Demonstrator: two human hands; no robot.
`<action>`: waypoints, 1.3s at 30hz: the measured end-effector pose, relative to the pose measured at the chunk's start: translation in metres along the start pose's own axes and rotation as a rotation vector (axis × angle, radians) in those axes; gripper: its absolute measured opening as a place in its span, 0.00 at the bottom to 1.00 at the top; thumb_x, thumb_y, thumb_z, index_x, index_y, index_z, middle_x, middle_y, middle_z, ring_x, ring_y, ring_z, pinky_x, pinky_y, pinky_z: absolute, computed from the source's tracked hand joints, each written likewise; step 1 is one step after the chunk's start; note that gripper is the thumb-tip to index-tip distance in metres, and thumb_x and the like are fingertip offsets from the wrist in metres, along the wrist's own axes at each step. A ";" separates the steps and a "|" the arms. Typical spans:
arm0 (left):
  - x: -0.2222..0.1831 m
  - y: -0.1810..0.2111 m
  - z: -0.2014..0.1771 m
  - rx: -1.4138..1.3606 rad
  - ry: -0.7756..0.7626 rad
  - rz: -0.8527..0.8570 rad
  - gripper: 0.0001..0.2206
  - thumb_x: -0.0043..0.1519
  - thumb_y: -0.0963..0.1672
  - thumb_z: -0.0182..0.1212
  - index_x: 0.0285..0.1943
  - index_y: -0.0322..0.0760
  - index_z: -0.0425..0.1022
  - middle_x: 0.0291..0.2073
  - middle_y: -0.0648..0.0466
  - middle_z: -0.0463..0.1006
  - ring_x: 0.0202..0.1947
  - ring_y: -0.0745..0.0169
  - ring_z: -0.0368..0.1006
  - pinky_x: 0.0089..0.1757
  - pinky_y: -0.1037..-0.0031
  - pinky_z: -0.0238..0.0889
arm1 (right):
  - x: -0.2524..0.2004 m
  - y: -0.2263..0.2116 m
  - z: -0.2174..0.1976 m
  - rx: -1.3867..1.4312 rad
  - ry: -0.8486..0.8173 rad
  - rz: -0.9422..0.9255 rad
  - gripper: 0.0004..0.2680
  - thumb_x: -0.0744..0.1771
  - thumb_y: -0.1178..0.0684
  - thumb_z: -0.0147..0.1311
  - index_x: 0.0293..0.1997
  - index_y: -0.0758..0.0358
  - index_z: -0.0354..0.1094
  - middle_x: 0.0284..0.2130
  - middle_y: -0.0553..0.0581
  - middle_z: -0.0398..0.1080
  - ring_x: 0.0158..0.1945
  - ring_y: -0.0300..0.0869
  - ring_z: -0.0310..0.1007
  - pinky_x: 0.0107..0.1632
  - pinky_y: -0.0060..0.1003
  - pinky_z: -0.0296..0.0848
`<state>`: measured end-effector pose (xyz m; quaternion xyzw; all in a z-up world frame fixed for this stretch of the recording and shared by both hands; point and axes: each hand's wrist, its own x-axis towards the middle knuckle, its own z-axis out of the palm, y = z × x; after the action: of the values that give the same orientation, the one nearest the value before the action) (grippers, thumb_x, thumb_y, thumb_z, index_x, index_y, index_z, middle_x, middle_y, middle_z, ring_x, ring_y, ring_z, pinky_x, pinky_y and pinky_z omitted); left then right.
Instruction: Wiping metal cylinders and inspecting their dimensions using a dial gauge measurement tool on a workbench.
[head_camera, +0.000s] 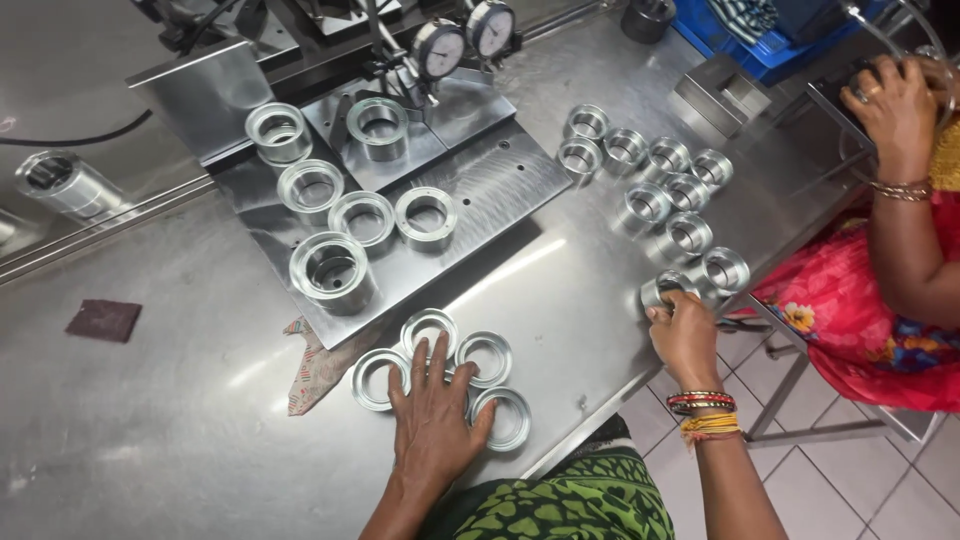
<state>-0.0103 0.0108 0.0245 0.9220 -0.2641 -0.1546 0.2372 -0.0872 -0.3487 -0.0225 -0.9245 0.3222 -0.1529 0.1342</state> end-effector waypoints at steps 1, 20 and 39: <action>-0.001 0.000 0.000 -0.001 0.007 -0.008 0.25 0.54 0.53 0.61 0.61 0.46 0.74 0.77 0.43 0.47 0.75 0.41 0.32 0.64 0.33 0.22 | 0.008 -0.012 -0.006 0.003 -0.002 -0.010 0.10 0.64 0.54 0.63 0.47 0.65 0.75 0.41 0.63 0.76 0.44 0.56 0.76 0.47 0.49 0.73; -0.001 -0.018 0.012 -0.113 0.118 0.109 0.25 0.56 0.51 0.66 0.58 0.36 0.73 0.71 0.34 0.53 0.73 0.35 0.40 0.62 0.32 0.26 | 0.181 -0.286 0.026 0.265 0.007 -0.765 0.09 0.64 0.64 0.55 0.48 0.67 0.73 0.47 0.63 0.72 0.44 0.63 0.74 0.44 0.54 0.71; -0.004 -0.006 -0.001 -0.100 0.103 0.068 0.20 0.56 0.50 0.65 0.53 0.37 0.75 0.71 0.35 0.55 0.74 0.34 0.43 0.62 0.30 0.29 | 0.033 -0.175 -0.042 0.595 -0.456 -0.131 0.06 0.68 0.57 0.60 0.46 0.68 0.74 0.31 0.58 0.71 0.28 0.41 0.66 0.30 0.37 0.65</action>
<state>-0.0111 0.0180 0.0229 0.9062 -0.2747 -0.1118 0.3015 0.0191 -0.2440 0.0830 -0.8740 0.1660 -0.0384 0.4551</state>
